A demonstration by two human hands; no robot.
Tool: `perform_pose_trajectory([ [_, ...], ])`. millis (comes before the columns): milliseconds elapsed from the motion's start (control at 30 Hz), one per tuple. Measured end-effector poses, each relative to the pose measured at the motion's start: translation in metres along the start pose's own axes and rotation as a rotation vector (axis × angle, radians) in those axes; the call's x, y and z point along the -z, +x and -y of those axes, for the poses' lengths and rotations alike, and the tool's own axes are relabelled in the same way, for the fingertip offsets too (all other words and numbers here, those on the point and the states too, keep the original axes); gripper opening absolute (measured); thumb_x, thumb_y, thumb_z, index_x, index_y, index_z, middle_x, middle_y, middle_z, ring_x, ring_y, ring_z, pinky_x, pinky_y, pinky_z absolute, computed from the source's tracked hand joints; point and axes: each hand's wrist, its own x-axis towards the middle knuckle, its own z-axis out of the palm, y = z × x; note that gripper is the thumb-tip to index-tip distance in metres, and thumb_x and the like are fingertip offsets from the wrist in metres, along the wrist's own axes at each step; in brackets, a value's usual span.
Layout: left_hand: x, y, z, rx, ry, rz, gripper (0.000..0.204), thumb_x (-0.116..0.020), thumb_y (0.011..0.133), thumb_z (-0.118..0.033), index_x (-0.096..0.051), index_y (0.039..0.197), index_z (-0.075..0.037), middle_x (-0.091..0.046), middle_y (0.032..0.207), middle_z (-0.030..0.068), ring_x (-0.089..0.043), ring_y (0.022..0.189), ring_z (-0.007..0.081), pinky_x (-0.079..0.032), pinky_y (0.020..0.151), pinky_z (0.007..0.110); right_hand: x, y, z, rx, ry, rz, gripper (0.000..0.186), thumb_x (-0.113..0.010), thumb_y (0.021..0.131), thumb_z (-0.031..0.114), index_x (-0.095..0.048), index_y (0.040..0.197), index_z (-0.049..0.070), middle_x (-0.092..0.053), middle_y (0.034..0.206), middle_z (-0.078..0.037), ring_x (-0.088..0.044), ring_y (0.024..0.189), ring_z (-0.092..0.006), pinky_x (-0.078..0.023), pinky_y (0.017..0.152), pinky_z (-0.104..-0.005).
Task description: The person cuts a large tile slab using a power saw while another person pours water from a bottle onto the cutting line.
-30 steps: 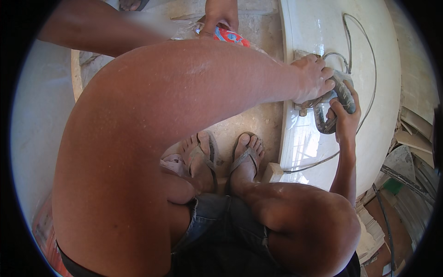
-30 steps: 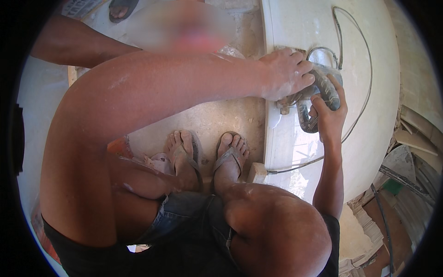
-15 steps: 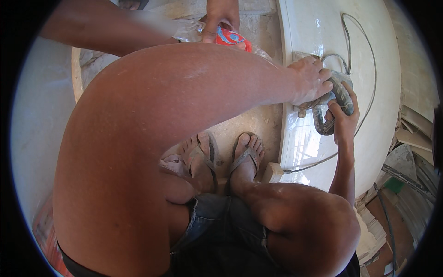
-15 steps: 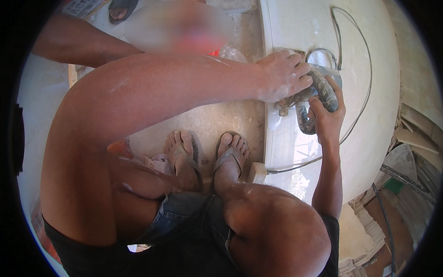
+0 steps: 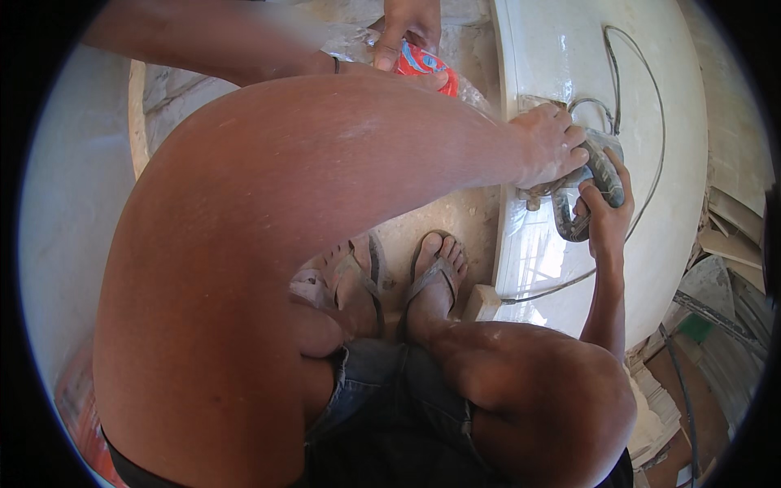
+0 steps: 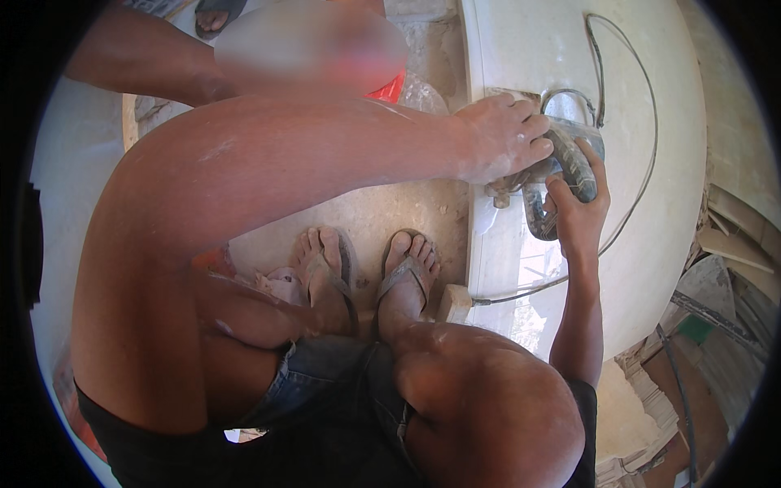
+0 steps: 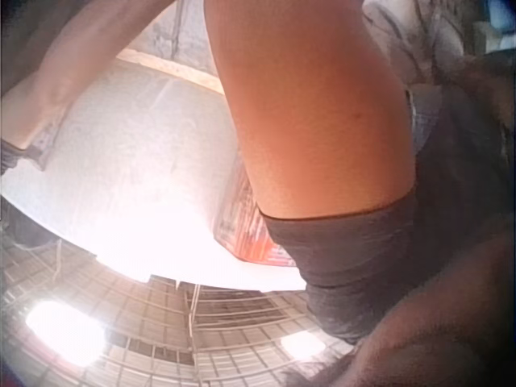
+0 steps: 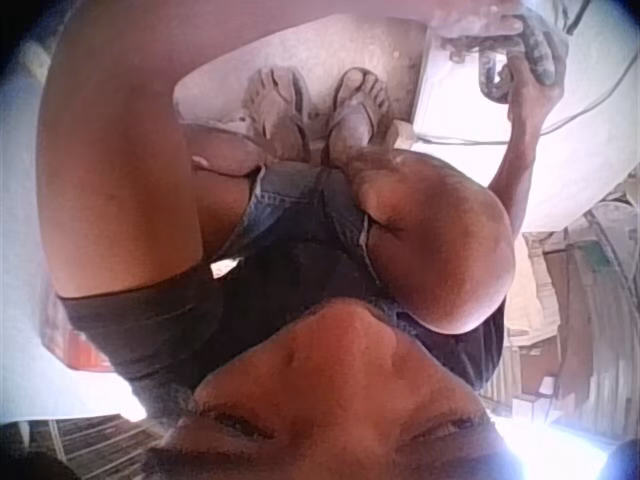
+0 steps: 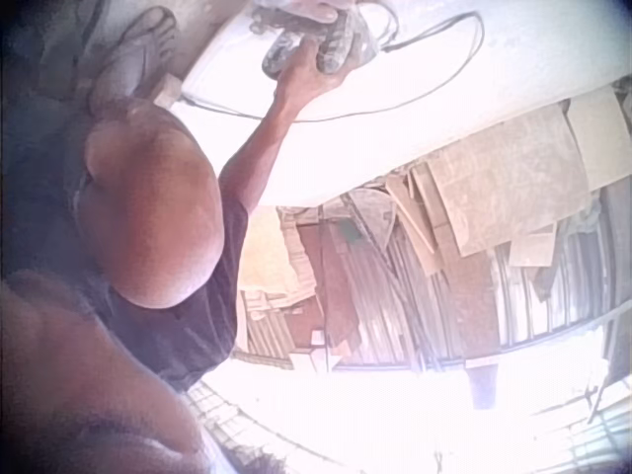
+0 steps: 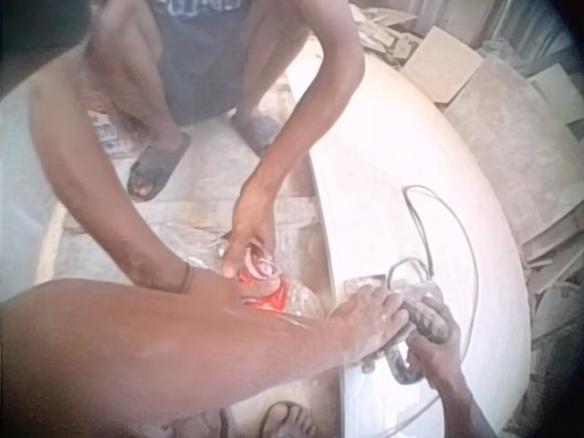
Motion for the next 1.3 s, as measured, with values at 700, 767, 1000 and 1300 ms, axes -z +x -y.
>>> perform_pose_trajectory([
  [700, 0.004, -0.006, -0.009, -0.02, 0.032, 0.025, 0.045, -0.063, 0.097, -0.023, -0.054, 0.138, -0.006, -0.055, 0.135, 0.0141, -0.055, 0.127, 0.0273, -0.049, 0.103, 0.041, 0.002, -0.011, 0.0, -0.007, -0.05, -0.006, 0.062, -0.066, 0.084, 0.001, -0.051, 0.144, -0.002, -0.066, 0.092, -0.008, -0.057, 0.066, -0.0094, -0.048, 0.057, -0.0255],
  [767, 0.003, -0.005, -0.009, -0.022, 0.032, 0.003, 0.046, -0.064, 0.096, -0.022, -0.055, 0.137, -0.006, -0.055, 0.134, 0.0143, -0.055, 0.125, 0.0276, -0.049, 0.102, 0.041, 0.004, -0.012, 0.0, -0.008, -0.051, -0.006, 0.062, -0.066, 0.084, 0.001, -0.051, 0.144, -0.001, -0.066, 0.093, -0.008, -0.058, 0.067, -0.0097, -0.049, 0.058, -0.0256],
  [1000, -0.034, -0.004, -0.013, 0.0, -0.112, -0.279, 0.044, -0.068, 0.085, -0.017, -0.058, 0.126, -0.005, -0.058, 0.126, 0.0159, -0.057, 0.119, 0.032, -0.048, 0.097, 0.045, 0.009, -0.011, -0.014, 0.022, 0.055, 0.104, 0.068, -0.072, 0.087, 0.004, -0.044, 0.149, 0.0, -0.066, 0.103, -0.008, -0.06, 0.074, -0.0117, -0.051, 0.065, -0.0259],
  [1300, -0.024, -0.004, -0.045, 0.243, -0.062, -0.216, 0.068, -0.082, 0.075, -0.024, -0.051, 0.133, -0.007, -0.054, 0.126, 0.0139, -0.054, 0.118, 0.0335, -0.048, 0.097, 0.047, 0.019, -0.022, -0.02, 0.01, 0.07, 0.087, 0.082, -0.084, 0.087, 0.024, -0.039, 0.151, 0.0, -0.064, 0.122, -0.014, -0.064, 0.103, -0.0185, -0.055, 0.085, -0.0327],
])
